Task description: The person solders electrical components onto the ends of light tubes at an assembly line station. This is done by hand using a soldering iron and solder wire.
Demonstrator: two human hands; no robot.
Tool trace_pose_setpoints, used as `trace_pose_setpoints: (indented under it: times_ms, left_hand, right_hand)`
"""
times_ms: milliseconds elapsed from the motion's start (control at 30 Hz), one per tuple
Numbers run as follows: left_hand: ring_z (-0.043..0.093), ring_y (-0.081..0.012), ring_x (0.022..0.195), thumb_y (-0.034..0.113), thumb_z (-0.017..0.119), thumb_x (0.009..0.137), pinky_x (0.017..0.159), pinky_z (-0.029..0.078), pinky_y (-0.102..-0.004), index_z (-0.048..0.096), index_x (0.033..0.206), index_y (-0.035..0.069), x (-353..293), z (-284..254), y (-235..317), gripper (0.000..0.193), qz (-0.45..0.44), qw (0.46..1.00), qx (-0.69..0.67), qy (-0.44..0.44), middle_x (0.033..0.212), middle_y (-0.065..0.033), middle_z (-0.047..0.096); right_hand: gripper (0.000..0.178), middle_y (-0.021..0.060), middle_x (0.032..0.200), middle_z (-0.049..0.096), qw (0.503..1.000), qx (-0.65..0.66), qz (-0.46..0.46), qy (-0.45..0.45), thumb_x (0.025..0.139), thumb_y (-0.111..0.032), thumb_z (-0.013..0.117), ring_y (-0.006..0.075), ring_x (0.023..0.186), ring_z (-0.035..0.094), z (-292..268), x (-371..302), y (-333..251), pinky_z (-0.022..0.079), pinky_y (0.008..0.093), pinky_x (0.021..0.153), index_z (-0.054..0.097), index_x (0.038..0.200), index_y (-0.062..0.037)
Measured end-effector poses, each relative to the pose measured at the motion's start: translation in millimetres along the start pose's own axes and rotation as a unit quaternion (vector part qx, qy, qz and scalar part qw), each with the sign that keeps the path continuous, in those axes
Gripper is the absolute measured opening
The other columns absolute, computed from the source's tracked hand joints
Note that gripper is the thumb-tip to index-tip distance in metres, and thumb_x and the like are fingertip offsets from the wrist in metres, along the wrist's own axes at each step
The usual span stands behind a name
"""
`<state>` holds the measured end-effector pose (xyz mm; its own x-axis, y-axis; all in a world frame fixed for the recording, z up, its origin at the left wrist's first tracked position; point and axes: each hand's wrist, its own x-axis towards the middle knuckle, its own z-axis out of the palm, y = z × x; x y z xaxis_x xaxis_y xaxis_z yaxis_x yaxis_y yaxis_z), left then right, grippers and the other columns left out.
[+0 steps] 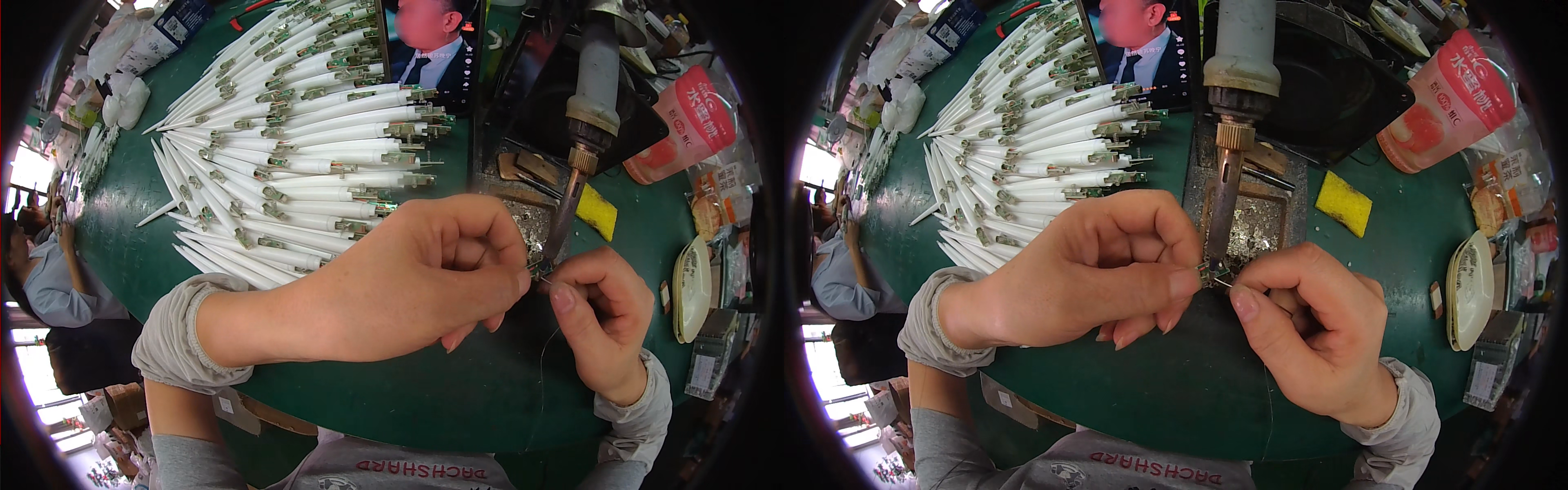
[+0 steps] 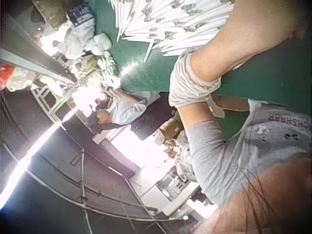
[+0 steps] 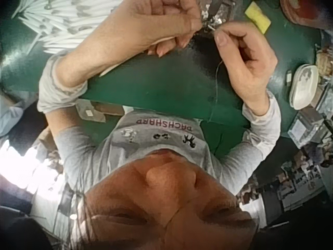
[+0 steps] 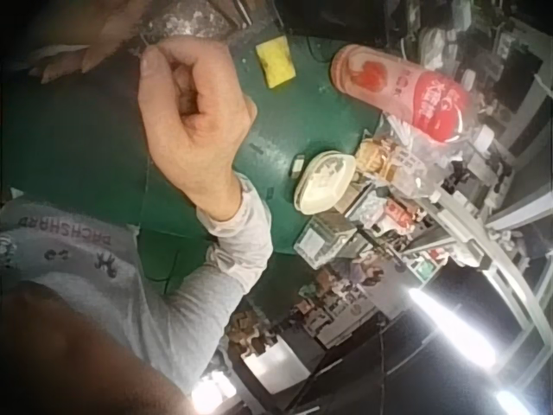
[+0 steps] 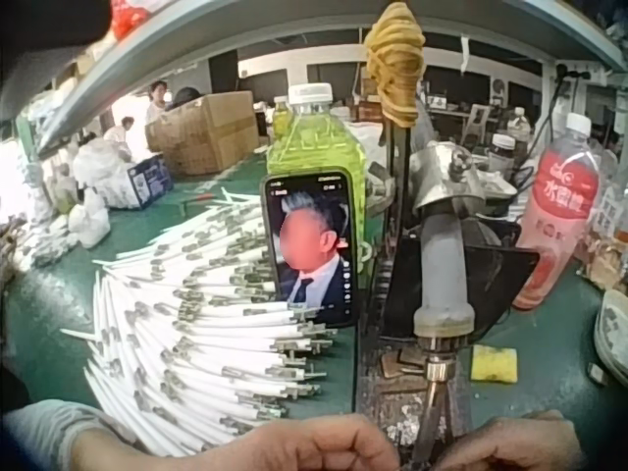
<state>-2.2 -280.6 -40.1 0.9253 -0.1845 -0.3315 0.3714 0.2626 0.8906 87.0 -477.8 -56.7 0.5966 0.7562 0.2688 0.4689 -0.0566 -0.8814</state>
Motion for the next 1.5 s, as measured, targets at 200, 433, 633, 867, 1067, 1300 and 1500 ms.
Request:
trace_pose_setpoints:
  times_ms: [200, 433, 633, 867, 1067, 1300, 1500]
  left_hand:
    - [0.048, -0.0041, 0.048, 0.010, 0.057, 0.092, 0.042, 0.034, -0.0175, 0.051, 0.093, 0.005, -0.9, -1.1, 2.6, 0.008, -0.021, 1.000, -0.018, -0.004, 0.070, -0.0032, 0.059]
    - [0.047, -0.0043, 0.049, 0.008, 0.057, 0.091, 0.043, 0.036, -0.0180, 0.051, 0.093, 0.003, -1.9, -1.4, 0.1, 0.007, -0.030, 1.000, -0.004, 0.008, 0.071, -0.0036, 0.059]
    - [0.047, -0.0037, 0.051, 0.005, 0.058, 0.090, 0.045, 0.037, -0.0185, 0.052, 0.094, 0.002, -1.9, -0.2, -3.9, 0.008, 0.010, 1.000, 0.017, 0.004, 0.072, -0.0038, 0.059]
    - [0.048, -0.0037, 0.052, 0.005, 0.058, 0.090, 0.046, 0.037, -0.0183, 0.053, 0.094, 0.001, -1.8, 1.4, -4.3, 0.008, 0.054, 0.998, 0.036, 0.003, 0.072, -0.0040, 0.059]
    - [0.048, -0.0037, 0.053, 0.005, 0.059, 0.090, 0.047, 0.038, -0.0184, 0.053, 0.092, 0.001, -4.6, 2.4, -0.5, 0.007, 0.016, 1.000, 0.016, 0.008, 0.072, -0.0039, 0.060]
    - [0.049, -0.0033, 0.056, 0.004, 0.059, 0.090, 0.048, 0.037, -0.0181, 0.054, 0.093, 0.001, -6.5, 2.7, -6.0, 0.006, 0.022, 0.998, 0.060, -0.004, 0.073, -0.0026, 0.058]
    - [0.048, -0.0027, 0.067, 0.001, 0.058, 0.089, 0.052, 0.035, -0.0197, 0.054, 0.092, 0.001, -11.3, 5.7, -11.6, 0.005, 0.035, 0.997, 0.075, -0.006, 0.076, 0.0016, 0.054]
  right_hand:
    - [0.006, -0.0016, 0.060, 0.052, 1.000, -0.001, -0.001, -0.003, 0.084, -0.003, 0.064, 0.0010, 0.049, 0.040, 0.1, -0.1, 0.2, 0.028, 0.0183, 0.044, 0.061, 0.086, 0.0023]
    - [0.008, -0.0031, 0.058, 0.049, 0.995, 0.082, 0.061, 0.012, 0.085, -0.002, 0.062, -0.0005, 0.048, 0.037, -0.9, -2.7, 1.8, 0.024, 0.0182, 0.044, 0.055, 0.085, 0.0018]
    - [0.010, -0.0032, 0.058, 0.050, 0.998, 0.051, 0.028, -0.014, 0.084, -0.002, 0.063, -0.0012, 0.047, 0.038, 0.2, -1.6, 1.4, 0.025, 0.0168, 0.044, 0.054, 0.084, 0.0016]
    - [0.009, -0.0028, 0.059, 0.052, 0.997, 0.067, 0.038, 0.007, 0.084, -0.001, 0.063, -0.0013, 0.048, 0.040, 1.7, -2.7, -0.4, 0.027, 0.0163, 0.044, 0.055, 0.085, 0.0020]
    - [0.009, -0.0027, 0.059, 0.051, 0.998, 0.062, 0.027, -0.001, 0.084, -0.001, 0.063, -0.0007, 0.048, 0.040, -0.7, -4.0, 0.9, 0.027, 0.0168, 0.045, 0.055, 0.086, 0.0021]
    - [0.010, -0.0009, 0.062, 0.052, 0.996, 0.075, 0.047, -0.004, 0.087, -0.005, 0.060, 0.0007, 0.049, 0.041, -3.2, -5.6, 0.6, 0.029, 0.0175, 0.046, 0.053, 0.085, 0.0021]
    - [0.012, -0.0013, 0.061, 0.051, 0.981, 0.119, 0.153, 0.008, 0.087, -0.006, 0.061, 0.0009, 0.049, 0.041, -4.5, -3.1, -7.5, 0.029, 0.0179, 0.045, 0.052, 0.084, 0.0008]
